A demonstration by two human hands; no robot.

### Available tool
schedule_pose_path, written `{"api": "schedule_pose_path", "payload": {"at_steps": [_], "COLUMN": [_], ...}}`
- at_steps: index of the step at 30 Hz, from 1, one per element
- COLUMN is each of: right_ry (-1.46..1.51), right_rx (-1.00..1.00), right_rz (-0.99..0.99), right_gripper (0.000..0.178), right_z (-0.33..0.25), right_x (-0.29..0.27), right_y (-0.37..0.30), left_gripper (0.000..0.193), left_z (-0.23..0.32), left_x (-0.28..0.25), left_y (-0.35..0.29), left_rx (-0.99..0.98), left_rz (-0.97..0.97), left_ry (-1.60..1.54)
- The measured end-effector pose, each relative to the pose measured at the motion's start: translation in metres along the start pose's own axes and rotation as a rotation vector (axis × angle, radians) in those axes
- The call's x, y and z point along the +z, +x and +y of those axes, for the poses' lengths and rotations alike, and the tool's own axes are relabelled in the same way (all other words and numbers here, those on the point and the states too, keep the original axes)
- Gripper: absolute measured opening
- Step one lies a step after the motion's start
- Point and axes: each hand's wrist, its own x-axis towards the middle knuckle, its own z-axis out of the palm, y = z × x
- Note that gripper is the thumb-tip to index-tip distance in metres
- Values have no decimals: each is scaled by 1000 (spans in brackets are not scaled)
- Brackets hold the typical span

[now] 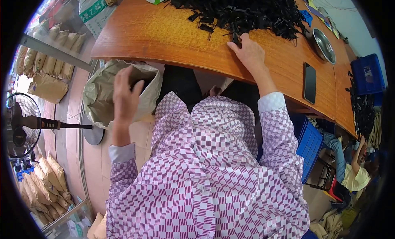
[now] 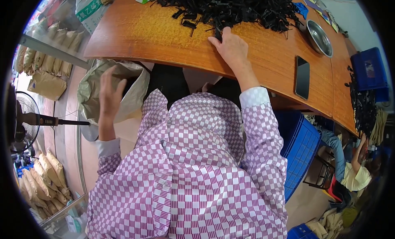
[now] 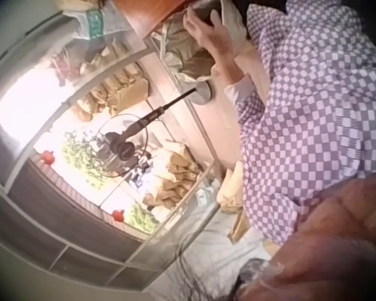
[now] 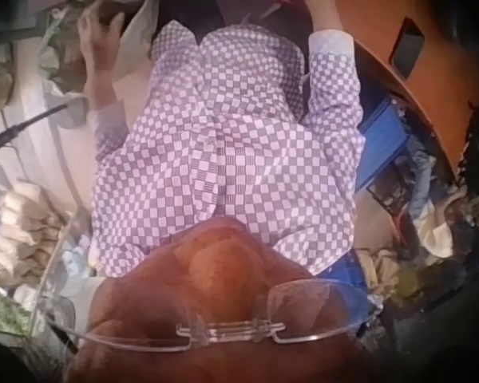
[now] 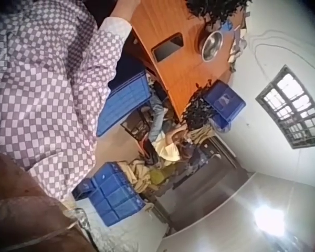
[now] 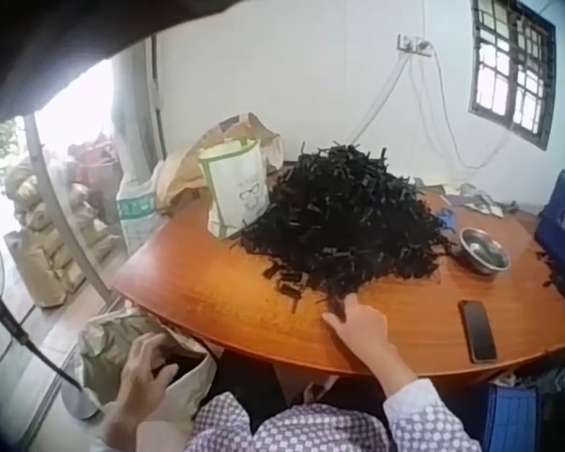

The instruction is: Manual assembly of small black plastic components at a factory workbench.

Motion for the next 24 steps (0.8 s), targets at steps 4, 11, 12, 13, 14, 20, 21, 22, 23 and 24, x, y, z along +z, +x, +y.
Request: {"api": "schedule_pose_path", "payload": {"at_steps": [4, 11, 12, 13, 14, 20, 21, 22, 23, 24], "right_ry": [-21, 256, 279, 284, 293, 280, 285, 299, 313, 326], "right_rx": [-14, -255, -316, -321, -433, -768, -765, -789, -814, -839], "right_rz": [32, 28, 9, 6, 31, 94, 92, 89, 88, 86], "right_gripper": [33, 23, 25, 25, 29, 46, 46, 47, 48, 49], "right_z": [10, -17, -24, -29, -32, -35, -36, -38, -40, -41], "right_x": [10, -28, -34, -36, -39, -42, -43, -45, -47, -48], "right_y": [3, -60, -67, -73, -79, -96, -98, -99, -100, -101], "left_gripper": [42, 36, 36, 37, 38, 37, 38, 38, 39, 39], "left_z": [44, 95, 100, 105, 110, 114, 113, 112, 112, 112], "left_x": [11, 32, 36, 42, 48, 56, 57, 58, 57, 57], "left_y": [12, 36, 38, 40, 40, 20, 16, 13, 10, 7], "left_rx": [31, -384, -390, -432, -471, -664, -670, -675, -678, -683], "left_rz": [-142, -680, -674, -784, -900, -1082, -1116, -1147, -1178, -1178], "left_ry": [-343, -1274, -1272, -1414, -1556, -1805, -1896, -1988, -2081, -2080]}}
